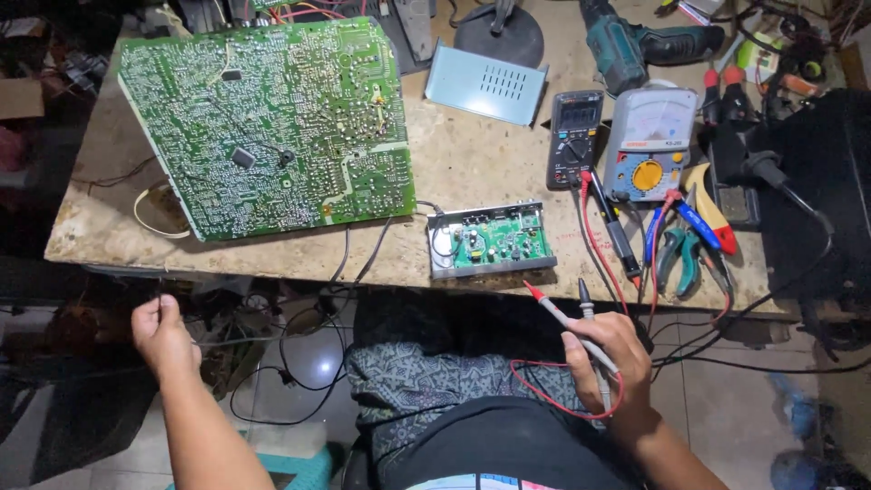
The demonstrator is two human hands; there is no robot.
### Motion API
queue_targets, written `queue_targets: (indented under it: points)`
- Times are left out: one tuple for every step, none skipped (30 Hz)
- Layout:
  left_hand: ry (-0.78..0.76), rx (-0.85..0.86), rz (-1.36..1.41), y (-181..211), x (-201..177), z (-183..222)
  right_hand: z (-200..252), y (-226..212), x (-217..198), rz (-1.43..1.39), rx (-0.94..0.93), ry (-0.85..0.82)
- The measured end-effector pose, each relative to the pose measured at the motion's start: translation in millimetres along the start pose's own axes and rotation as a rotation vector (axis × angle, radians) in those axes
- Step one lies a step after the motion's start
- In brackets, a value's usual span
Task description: Inspecting and testing electronic components on a circuit board using a multimeter.
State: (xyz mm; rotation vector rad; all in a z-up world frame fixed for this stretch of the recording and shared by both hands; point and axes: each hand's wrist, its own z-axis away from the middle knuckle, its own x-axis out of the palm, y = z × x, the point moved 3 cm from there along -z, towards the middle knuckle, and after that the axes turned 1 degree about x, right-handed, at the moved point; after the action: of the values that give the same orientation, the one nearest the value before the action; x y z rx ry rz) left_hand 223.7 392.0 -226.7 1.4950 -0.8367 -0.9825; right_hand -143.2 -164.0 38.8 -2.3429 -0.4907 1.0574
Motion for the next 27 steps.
queue_targets:
  points:
    - [-0.050, -0.107, 0.121, -3, -2, 8, -2, -3, 1, -0.014, -0.001, -0.009]
    - [-0.024, -0.106, 0.125, -20, -6, 10, -1, -3, 2, -0.029, -0.019, -0.021]
    - [-0.016, -0.117, 0.157, -39, -10, 11, 0, -4, 2, 0.003, 0.001, 0.001]
    - [0.006, -0.131, 0.183, -58, -25, 17, 1, -5, 4, 0.024, 0.020, 0.011]
    - [0.045, -0.132, 0.180, -48, -26, 25, 5, -1, 8, 0.000, 0.000, -0.013]
    - [0.016, -0.157, 0.139, -40, -25, 37, 8, 4, 9, 0.013, -0.003, -0.013]
    - [-0.014, -0.183, 0.100, -33, -24, 48, 12, 9, 10, 0.026, -0.006, -0.013]
    - [0.022, -0.191, 0.102, -20, -23, 60, 11, 6, 12, 0.008, -0.027, -0.038]
    - [0.025, -0.245, 0.041, -8, -21, 73, 10, 5, 13, 0.005, -0.014, -0.034]
    - [0.020, -0.301, -0.017, 4, -14, 82, 10, 3, 12, 0.009, 0.002, -0.026]
    - [0.047, -0.310, -0.013, 0, -16, 92, 5, 0, 15, -0.003, -0.014, -0.046]
    - [0.048, -0.342, -0.189, -4, -14, 99, 4, -3, 15, -0.016, -0.011, -0.042]
    - [0.048, -0.375, -0.364, -6, -11, 106, 2, -6, 15, -0.029, -0.007, -0.037]
    - [0.049, -0.374, -0.360, -8, -10, 117, 3, -9, 16, -0.028, -0.011, -0.036]
    - [0.021, -0.402, -0.393, -9, -7, 129, 2, -10, 16, -0.022, -0.024, -0.042]
    - [-0.018, -0.423, -0.424, -8, 3, 136, 1, -13, 16, -0.009, -0.033, -0.037]
    - [-0.028, -0.414, -0.419, 15, 13, 150, -1, -13, 17, -0.001, -0.033, -0.026]
    - [-0.008, -0.363, -0.458, 38, 24, 166, 0, -13, 18, -0.024, -0.051, -0.045]
    - [0.013, -0.312, -0.496, 61, 34, 182, 0, -13, 18, -0.047, -0.069, -0.065]
    - [-0.005, -0.300, -0.494, 66, 47, 199, 1, -12, 20, -0.035, -0.061, -0.049]
    - [0.030, 0.067, -0.473, 82, 61, 216, 2, -12, 22, -0.081, -0.080, -0.052]
    - [0.066, 0.436, -0.436, 97, 73, 234, 1, -11, 26, -0.130, -0.101, -0.054]
    - [0.053, 0.449, -0.427, 124, 85, 250, -1, -16, 27, -0.121, -0.096, -0.037]
    - [-0.055, 0.529, -0.372, 153, 98, 269, -4, -22, 29, -0.152, -0.111, -0.061]
    - [-0.164, 0.607, -0.317, 181, 110, 289, -7, -28, 31, -0.183, -0.126, -0.086]
    - [-0.165, 0.618, -0.314, 190, 116, 293, -7, -29, 31, -0.183, -0.127, -0.075]
    - [-0.190, 0.623, -0.279, 199, 122, 296, -8, -31, 32, -0.169, -0.153, -0.080]
